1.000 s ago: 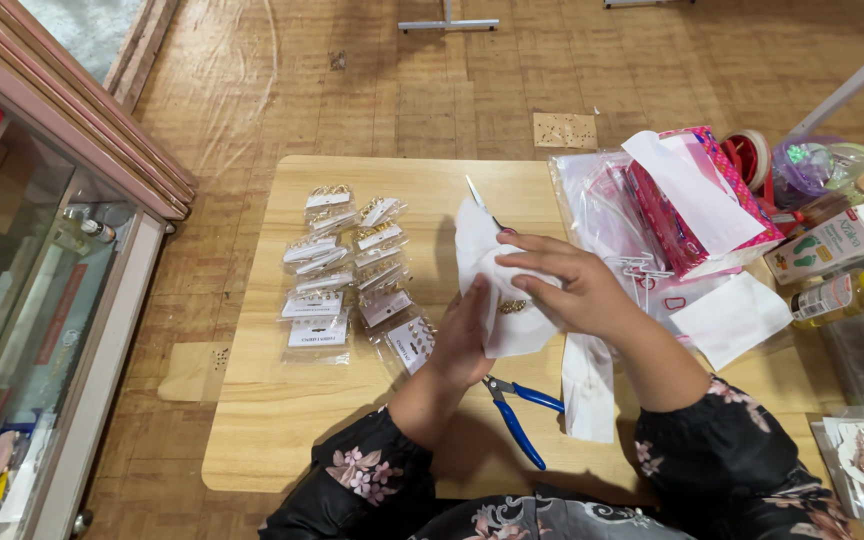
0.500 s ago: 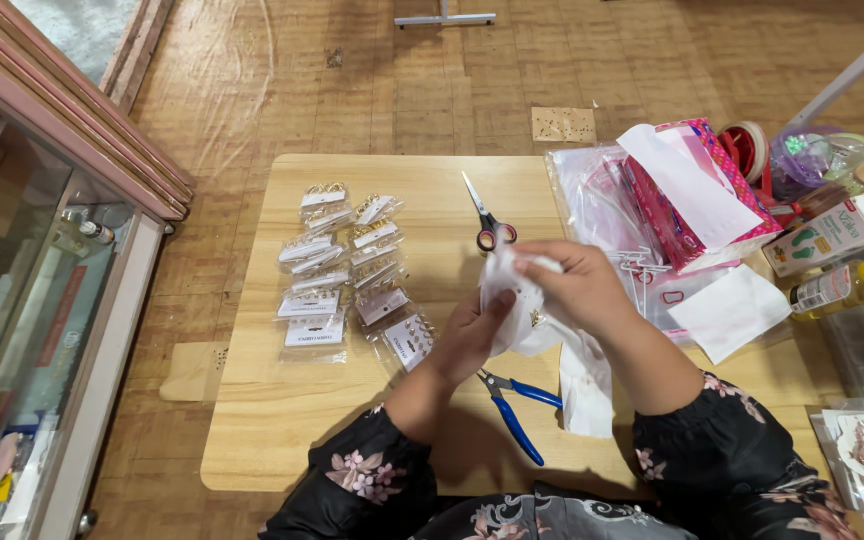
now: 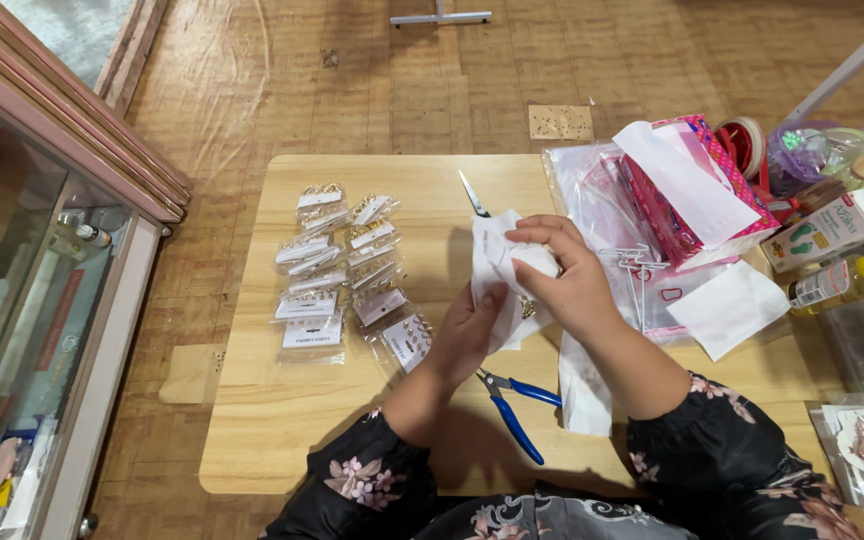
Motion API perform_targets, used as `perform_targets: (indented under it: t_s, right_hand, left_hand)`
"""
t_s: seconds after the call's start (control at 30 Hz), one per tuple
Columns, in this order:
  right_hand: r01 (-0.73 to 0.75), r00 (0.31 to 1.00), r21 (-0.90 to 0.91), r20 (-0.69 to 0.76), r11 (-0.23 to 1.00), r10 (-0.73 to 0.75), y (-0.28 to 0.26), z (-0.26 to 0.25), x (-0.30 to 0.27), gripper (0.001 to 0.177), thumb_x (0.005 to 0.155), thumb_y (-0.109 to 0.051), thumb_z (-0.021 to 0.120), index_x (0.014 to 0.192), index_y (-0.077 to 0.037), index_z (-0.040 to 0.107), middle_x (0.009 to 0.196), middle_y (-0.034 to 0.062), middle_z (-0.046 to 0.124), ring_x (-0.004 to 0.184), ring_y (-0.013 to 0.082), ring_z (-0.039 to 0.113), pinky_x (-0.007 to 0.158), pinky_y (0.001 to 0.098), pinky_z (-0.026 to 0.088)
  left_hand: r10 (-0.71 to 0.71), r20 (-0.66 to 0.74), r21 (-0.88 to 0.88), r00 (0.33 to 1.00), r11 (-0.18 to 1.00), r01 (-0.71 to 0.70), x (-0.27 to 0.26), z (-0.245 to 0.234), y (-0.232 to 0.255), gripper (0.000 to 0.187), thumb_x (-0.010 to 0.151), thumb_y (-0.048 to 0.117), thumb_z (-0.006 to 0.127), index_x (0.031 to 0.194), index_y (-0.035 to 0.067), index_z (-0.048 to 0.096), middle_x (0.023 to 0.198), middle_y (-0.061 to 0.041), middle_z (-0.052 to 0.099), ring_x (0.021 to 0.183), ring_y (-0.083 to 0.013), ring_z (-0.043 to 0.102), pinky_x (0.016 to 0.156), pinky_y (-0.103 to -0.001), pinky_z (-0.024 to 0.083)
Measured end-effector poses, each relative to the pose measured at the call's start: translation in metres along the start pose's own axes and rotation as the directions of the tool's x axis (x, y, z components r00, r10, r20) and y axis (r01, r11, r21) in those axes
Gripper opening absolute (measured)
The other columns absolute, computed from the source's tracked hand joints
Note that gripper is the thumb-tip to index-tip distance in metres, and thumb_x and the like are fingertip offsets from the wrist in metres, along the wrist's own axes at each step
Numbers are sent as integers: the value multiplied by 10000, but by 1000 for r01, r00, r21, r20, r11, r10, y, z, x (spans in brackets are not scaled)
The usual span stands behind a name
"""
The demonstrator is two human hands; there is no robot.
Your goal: The person wipes gold-colored jewelry pieces with a white cloth, then places them into small clear plastic bags. The person repeats this process for several items, arranging the packaged pieces on a wooden table.
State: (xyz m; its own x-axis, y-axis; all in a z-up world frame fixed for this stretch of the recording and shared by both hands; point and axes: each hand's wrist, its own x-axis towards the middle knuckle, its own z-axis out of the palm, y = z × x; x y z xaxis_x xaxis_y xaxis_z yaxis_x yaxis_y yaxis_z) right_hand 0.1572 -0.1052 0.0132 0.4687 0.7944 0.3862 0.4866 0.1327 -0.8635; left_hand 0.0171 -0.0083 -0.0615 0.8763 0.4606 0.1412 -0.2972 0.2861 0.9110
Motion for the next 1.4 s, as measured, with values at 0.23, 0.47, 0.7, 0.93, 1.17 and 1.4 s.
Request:
perform_targets:
  t_s: [0.23,0.47,0.7,0.93,1.17,1.4]
  right_hand:
    - [-93,992,78,91,993,86,3,-13,4,203,852,-74,733,1054,-54,723,1212,81,670,1196,223,632,1056,341,471]
    - [96,995,-180,2,979,-97,19,-2,-2,179,832,-80,759,995,-31,703,1218,120,655,1179,256,615,1006,351,474]
    - [382,914,-334,-4,862,-406,12,-3,6,340,907,-60,650,1244,-22,651,1313,175,610,1220,368,568,1076,464,425]
    - [650,759,-372,362,663,-541,-5,12,-3,390,863,2,660,1243,-67,717,1380,117,662,1342,358,591,1157,526,430]
    - [590,807,-376,264,714,-528,2,3,-5,289,783,10,716,1072,4,711,1133,132,696,1063,322,674,928,414,559]
    - [344,912,-565,391,749,-124,8,-17,4,144,785,-38,660,915,-32,721,918,117,710,898,308,672,827,408,546]
  left_hand:
    - [-21,30,10,999,1000,20,-1,-1,-16,415,1109,353,501,1366,33,563,1104,12,622,971,-56,548,846,-231,465]
    - [-103,151,91,983,992,90,0,-10,-19,399,1090,312,526,1336,3,581,1146,-22,657,1015,-91,597,889,-264,500]
    - [-229,42,-517,973,828,217,5,-4,6,557,1047,445,415,1473,85,425,1344,-86,589,1171,-190,628,1010,-385,524]
    - [-43,-67,-776,997,630,-25,4,-17,17,578,1146,494,372,1504,48,448,1375,-115,595,1265,-264,586,1108,-428,459]
    - [-210,-237,-640,948,769,11,5,-6,26,578,1061,490,375,1435,63,483,1333,-137,621,1211,-284,618,1055,-444,482]
    - [-63,-311,-509,948,853,-110,8,-17,14,535,1092,422,367,1447,35,467,1347,-160,605,1211,-268,630,1019,-408,523]
